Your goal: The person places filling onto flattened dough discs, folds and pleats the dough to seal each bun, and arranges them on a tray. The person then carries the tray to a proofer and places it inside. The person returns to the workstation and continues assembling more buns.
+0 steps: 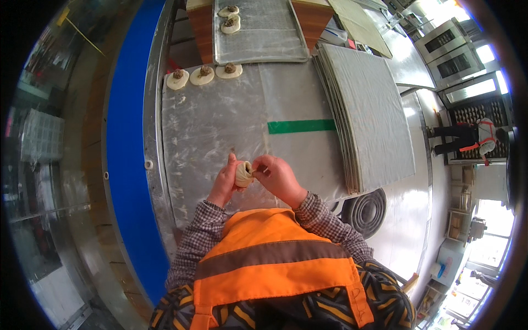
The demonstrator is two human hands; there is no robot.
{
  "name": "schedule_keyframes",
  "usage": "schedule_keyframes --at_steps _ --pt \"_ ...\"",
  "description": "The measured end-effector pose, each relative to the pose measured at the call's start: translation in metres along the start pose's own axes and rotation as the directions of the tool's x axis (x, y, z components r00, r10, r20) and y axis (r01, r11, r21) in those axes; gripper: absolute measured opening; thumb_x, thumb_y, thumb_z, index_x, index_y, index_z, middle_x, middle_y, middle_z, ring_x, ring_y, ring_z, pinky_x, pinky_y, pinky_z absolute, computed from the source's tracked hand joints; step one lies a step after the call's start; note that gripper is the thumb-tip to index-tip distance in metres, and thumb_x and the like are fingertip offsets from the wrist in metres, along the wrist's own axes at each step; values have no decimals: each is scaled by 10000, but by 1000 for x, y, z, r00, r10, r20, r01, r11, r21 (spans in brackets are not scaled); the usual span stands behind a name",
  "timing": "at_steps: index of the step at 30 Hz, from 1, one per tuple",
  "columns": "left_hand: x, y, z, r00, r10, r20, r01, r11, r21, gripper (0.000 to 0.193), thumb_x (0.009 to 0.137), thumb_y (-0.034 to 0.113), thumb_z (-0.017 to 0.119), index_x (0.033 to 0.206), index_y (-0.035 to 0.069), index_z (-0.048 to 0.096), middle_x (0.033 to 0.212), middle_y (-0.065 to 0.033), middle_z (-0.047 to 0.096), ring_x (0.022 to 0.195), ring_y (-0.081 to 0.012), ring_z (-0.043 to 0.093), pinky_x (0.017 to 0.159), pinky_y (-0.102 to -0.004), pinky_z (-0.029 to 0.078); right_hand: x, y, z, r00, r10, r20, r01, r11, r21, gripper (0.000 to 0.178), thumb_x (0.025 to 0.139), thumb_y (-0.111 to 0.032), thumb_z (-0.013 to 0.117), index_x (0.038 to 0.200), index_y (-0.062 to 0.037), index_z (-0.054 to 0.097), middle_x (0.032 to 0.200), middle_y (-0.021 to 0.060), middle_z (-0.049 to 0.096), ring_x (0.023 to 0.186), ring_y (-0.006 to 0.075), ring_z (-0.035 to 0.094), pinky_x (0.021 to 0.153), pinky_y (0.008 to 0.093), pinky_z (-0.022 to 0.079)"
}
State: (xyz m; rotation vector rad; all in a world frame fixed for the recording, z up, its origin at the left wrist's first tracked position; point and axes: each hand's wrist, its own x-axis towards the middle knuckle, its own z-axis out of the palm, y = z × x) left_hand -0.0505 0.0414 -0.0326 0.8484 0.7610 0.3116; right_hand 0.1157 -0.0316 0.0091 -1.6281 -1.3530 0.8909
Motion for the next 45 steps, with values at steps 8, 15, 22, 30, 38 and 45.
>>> schedule_keyframes --at_steps 8,15,22,30,38,45 --pt "-10 2 -3 994 87 -62 -72 975 210 704 922 706 311 1081 82 596 762 2 581 592 -67 519 451 -219 373 -9 -10 13 994 -103 -26 94 964 -250 126 787 -70 652 902 -17 646 824 167 653 748 348 634 655 397 513" --pt "-11 11 -2 990 101 95 -105 994 38 648 923 688 354 1068 105 597 811 4 618 601 -64 556 462 -201 388 -6 -10 12 989 149 9 -149 987 61 81 794 -85 647 852 -29 634 769 157 636 717 361 617 646 423 506" --pt "-10 11 2 992 113 -47 -102 975 195 645 925 676 370 1129 100 577 831 1 623 627 -84 592 475 -220 420 2 -7 6 956 -295 -12 283 928 -241 88 812 -107 641 835 -22 632 774 162 637 708 355 621 622 426 499" --pt "4 13 28 748 663 -23 -508 595 623 632 936 665 364 1029 84 594 826 -25 620 683 -94 611 485 -226 444 10 0 -15 969 -238 72 246 960 -132 90 781 -76 639 844 -28 597 752 155 610 685 347 606 617 425 493" --pt "19 10 55 971 103 -215 -116 992 -51 512 982 553 408 988 81 605 868 -5 607 777 -85 604 611 -230 487 14 16 -40 903 -409 131 426 892 -150 130 772 -58 637 892 -34 594 744 135 606 699 336 607 594 426 485" --pt "35 6 76 931 169 -324 -182 983 -9 473 991 522 423 940 84 596 852 -4 588 746 -96 590 591 -254 496 13 23 -62 938 -325 120 335 940 -67 193 783 -67 645 968 -37 600 773 122 611 684 322 606 601 413 498"
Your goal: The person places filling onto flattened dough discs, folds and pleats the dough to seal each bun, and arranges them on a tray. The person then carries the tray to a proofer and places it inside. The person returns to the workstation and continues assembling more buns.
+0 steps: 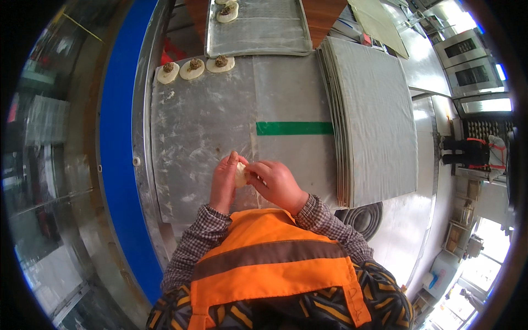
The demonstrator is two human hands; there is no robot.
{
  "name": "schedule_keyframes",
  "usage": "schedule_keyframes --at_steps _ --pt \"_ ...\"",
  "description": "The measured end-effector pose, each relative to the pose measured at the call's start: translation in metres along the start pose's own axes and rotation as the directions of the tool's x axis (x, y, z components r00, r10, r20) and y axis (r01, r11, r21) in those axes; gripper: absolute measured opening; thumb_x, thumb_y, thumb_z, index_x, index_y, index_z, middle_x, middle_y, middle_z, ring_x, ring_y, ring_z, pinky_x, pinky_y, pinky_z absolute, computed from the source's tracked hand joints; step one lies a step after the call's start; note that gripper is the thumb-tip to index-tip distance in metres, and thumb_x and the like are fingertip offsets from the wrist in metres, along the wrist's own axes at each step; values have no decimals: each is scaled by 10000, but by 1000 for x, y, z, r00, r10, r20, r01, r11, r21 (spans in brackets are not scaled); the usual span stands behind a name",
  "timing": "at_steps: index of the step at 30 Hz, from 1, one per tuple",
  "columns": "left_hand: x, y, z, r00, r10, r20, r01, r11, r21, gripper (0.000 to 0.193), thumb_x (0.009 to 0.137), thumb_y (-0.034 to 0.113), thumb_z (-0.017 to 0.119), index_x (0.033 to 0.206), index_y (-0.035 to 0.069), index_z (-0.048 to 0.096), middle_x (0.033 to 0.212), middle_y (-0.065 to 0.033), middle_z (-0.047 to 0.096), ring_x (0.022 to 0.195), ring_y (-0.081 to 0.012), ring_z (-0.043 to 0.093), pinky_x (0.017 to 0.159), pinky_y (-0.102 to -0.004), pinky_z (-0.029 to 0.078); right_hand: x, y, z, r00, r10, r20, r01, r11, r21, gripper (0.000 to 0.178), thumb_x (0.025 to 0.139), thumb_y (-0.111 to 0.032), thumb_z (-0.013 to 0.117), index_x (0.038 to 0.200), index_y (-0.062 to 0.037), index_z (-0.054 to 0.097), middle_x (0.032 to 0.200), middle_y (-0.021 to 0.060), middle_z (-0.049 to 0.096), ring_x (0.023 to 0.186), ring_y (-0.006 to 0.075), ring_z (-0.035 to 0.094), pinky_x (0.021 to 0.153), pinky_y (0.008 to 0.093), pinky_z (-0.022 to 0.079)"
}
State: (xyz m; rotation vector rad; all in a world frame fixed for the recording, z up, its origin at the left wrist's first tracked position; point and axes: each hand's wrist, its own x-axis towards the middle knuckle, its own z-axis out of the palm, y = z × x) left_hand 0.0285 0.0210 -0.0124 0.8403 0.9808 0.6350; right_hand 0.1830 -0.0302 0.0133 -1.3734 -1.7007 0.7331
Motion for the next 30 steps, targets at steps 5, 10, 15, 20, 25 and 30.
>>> schedule_keyframes --at_steps 5,10,15,20,25,30 --pt "11 -9 15 974 -207 -93 198 975 -98 483 973 546 444 935 88 592 813 -15 576 725 -109 593 570 -272 502 0 16 -12 981 -175 82 185 973 -135 275 783 -98 662 1036 -20 590 820 131 620 706 317 615 614 406 509" --pt "21 -6 19 882 -470 24 457 843 -284 508 964 573 433 984 88 583 862 -41 603 757 -142 614 597 -294 535 5 28 -33 953 -180 242 211 971 -108 250 777 -125 670 978 -3 586 899 152 619 713 325 616 628 409 517" --pt "18 -4 22 945 -274 180 328 811 -485 506 972 565 416 1031 88 574 967 -44 613 850 -148 618 630 -307 546 35 37 -42 878 -347 330 370 929 -6 228 798 -127 653 976 1 591 915 159 640 736 331 630 632 412 520" --pt "49 -14 1 976 -87 -200 43 975 -217 508 986 554 384 1046 88 575 988 -52 622 867 -146 620 612 -327 535 76 53 -17 916 -177 360 191 981 -5 204 818 -122 648 992 -16 628 818 159 651 732 326 642 642 395 520" --pt "91 1 -48 976 -136 -168 47 892 -449 500 997 530 376 975 83 597 859 -74 639 755 -174 635 578 -336 532 195 125 8 989 134 -66 -136 990 -23 216 819 -100 661 1020 -21 672 826 146 660 718 239 645 664 336 513" --pt "106 13 -80 974 -172 -147 62 827 -558 486 1015 487 356 923 78 600 826 -93 642 739 -201 650 553 -332 551 321 206 8 993 114 30 -94 920 -380 218 803 -150 636 994 -66 699 881 121 660 833 296 627 744 394 507"
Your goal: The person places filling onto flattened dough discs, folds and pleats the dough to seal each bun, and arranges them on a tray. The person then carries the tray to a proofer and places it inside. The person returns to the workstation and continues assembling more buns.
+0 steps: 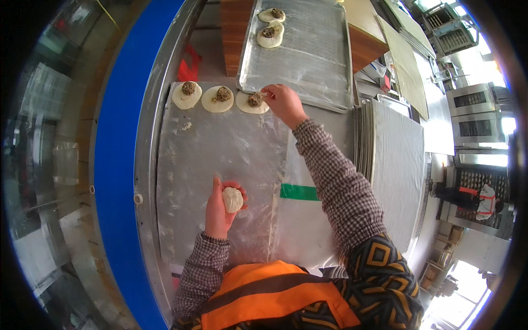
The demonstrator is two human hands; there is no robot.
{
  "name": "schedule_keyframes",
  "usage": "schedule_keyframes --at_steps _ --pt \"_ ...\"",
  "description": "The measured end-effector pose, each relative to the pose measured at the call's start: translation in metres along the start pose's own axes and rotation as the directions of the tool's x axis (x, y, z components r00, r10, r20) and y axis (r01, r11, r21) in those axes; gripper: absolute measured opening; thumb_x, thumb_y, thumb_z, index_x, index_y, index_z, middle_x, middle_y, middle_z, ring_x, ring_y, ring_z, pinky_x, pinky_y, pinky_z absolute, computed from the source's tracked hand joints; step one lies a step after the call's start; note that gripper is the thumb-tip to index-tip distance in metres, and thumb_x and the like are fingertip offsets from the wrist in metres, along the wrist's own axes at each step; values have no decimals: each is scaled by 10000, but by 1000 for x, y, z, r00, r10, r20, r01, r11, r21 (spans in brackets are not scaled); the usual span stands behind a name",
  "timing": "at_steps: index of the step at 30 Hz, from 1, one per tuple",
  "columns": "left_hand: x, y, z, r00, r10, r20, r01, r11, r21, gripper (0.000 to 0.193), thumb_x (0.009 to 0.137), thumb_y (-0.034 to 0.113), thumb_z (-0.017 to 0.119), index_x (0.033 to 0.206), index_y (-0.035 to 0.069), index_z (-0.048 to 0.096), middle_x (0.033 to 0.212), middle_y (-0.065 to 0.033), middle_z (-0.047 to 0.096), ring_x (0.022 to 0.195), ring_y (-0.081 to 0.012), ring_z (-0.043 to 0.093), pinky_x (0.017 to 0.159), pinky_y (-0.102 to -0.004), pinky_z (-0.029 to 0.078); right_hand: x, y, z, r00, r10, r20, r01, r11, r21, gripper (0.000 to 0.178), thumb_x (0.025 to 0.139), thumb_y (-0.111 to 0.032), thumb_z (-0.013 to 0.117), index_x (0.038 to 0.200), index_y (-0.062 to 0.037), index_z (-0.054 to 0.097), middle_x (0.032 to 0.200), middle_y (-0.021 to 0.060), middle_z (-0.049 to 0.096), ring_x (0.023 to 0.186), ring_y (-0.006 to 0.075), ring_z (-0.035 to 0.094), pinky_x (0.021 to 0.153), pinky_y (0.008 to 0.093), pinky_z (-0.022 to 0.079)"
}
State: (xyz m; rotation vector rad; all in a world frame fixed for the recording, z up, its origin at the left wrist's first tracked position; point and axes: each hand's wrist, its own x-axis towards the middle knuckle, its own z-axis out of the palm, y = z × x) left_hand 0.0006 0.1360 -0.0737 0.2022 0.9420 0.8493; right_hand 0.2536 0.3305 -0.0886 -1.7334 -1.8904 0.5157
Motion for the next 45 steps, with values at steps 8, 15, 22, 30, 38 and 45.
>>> schedule_keyframes --at_steps 8,15,22,30,38,45 --pt "31 21 -28 998 -62 -23 62 998 -16 476 1023 472 333 927 87 596 845 -87 646 749 -200 656 585 -333 565 40 18 19 970 -19 243 70 976 -204 197 808 -160 639 978 -78 696 880 122 649 838 275 624 751 379 502" --pt "59 40 -1 999 -35 33 32 996 83 467 1020 466 345 925 79 588 855 -84 652 752 -192 658 604 -331 560 -13 -26 -2 912 293 287 -406 747 526 163 901 -137 647 973 2 690 822 0 642 689 81 529 638 235 452" --pt "61 48 53 992 -41 121 28 994 106 526 1011 504 348 880 57 593 827 -77 650 745 -175 650 597 -304 540 -115 -103 -37 969 14 248 -158 803 575 256 786 -30 717 1040 -41 693 891 75 643 754 145 625 664 283 522" --pt "31 16 94 987 -8 160 -30 972 233 562 1023 500 307 885 27 576 812 -93 634 721 -170 628 645 -312 532 -169 -107 -72 974 -167 -154 205 939 276 157 702 -86 739 851 -62 693 828 71 646 776 257 640 731 377 527" --pt "9 -33 157 955 -77 286 8 972 235 620 998 569 298 1314 50 427 960 -101 647 890 -214 645 782 -341 538 -229 -85 -132 994 108 -17 -91 903 421 809 630 -128 843 1341 -99 458 1264 141 520 840 270 647 712 354 539" --pt "32 -52 182 929 63 365 -213 897 387 611 994 505 400 1401 49 391 1307 -151 526 1204 -246 524 958 -369 467 -230 15 -194 933 269 -238 -128 867 481 518 708 -65 801 1179 -53 587 1022 75 626 849 133 625 709 289 530"
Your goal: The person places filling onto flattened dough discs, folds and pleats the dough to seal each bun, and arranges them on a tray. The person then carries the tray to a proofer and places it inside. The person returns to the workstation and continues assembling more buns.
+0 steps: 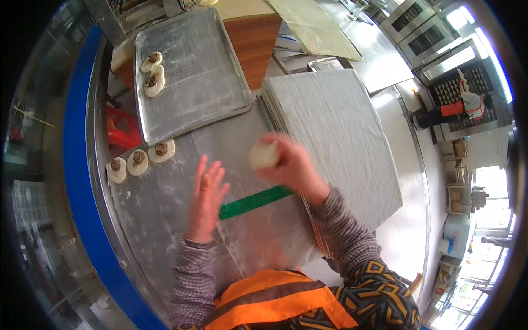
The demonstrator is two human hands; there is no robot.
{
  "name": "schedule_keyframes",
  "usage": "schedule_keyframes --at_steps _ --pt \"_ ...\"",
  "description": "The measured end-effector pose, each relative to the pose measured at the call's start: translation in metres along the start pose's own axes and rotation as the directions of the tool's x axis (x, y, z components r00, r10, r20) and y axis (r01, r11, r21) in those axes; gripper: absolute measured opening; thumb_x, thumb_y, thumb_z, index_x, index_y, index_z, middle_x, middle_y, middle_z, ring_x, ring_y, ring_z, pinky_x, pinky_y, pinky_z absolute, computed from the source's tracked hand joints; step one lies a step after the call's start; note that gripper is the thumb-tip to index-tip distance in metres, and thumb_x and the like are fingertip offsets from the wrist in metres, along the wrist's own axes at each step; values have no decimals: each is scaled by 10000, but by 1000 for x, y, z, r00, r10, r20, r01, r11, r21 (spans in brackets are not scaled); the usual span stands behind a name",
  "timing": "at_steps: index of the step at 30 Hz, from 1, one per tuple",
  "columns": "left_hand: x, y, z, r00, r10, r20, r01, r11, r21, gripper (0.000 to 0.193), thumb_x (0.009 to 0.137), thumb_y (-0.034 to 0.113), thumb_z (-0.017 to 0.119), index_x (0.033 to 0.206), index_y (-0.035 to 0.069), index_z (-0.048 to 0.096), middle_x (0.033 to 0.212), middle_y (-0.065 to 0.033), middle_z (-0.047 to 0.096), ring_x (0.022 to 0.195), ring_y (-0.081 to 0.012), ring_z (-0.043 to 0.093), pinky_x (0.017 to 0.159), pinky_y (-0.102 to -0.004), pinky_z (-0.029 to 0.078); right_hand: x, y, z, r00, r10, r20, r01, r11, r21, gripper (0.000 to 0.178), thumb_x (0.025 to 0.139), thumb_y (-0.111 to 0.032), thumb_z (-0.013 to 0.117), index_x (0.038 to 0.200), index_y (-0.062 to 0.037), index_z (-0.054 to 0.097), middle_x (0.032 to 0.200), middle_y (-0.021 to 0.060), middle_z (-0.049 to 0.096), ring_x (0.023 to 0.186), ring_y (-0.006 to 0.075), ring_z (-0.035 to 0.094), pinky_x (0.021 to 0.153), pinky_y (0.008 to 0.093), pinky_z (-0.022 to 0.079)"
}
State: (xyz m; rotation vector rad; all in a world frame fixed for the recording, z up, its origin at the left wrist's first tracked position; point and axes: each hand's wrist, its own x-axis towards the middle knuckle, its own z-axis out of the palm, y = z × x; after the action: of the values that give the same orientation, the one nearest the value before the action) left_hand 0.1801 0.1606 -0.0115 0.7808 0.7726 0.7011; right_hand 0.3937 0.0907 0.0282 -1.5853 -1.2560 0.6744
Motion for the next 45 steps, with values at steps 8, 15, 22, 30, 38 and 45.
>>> schedule_keyframes --at_steps 8,15,22,30,38,45 --pt "61 61 -215 844 200 -498 125 829 545 380 975 278 555 1257 22 549 1167 -103 614 1046 -165 591 810 -296 514 143 137 -92 954 -12 -300 -119 903 -413 430 765 -83 745 1168 -71 597 883 40 636 708 105 589 614 260 501" --pt "146 74 -297 895 298 -333 207 383 900 643 848 366 686 1289 -67 509 1209 -209 620 1076 -259 629 910 -337 491 118 124 -93 952 73 -297 -227 819 -526 849 754 -187 799 1471 -181 344 1376 194 510 1016 236 596 784 331 516" --pt "195 106 -290 951 33 -308 309 -56 949 672 651 483 804 1046 -33 635 1023 -231 662 975 -321 643 849 -386 504 -4 101 -96 904 210 -373 -387 774 -501 501 872 -71 670 1346 -78 509 1093 67 656 714 92 627 671 238 534" --pt "176 109 -246 989 58 -140 148 -181 972 452 620 280 799 943 19 620 980 -202 654 911 -341 639 791 -418 509 -60 84 -31 930 140 -341 -264 899 -350 343 860 55 608 1196 -12 598 1201 83 622 783 104 628 707 231 530" --pt "72 104 -245 984 160 -77 42 210 977 400 737 150 745 1089 41 589 1060 -163 645 962 -267 645 787 -365 535 -27 19 95 977 206 -48 -211 956 -203 255 814 25 638 1068 11 636 1055 129 656 752 169 643 653 260 514" --pt "-57 62 -224 951 -252 -181 214 955 -205 346 901 172 664 1208 53 558 1105 -56 624 1010 -182 621 863 -353 544 -4 -36 215 934 99 344 -134 988 79 238 831 -122 692 1047 -24 669 892 125 658 691 191 634 638 303 511"
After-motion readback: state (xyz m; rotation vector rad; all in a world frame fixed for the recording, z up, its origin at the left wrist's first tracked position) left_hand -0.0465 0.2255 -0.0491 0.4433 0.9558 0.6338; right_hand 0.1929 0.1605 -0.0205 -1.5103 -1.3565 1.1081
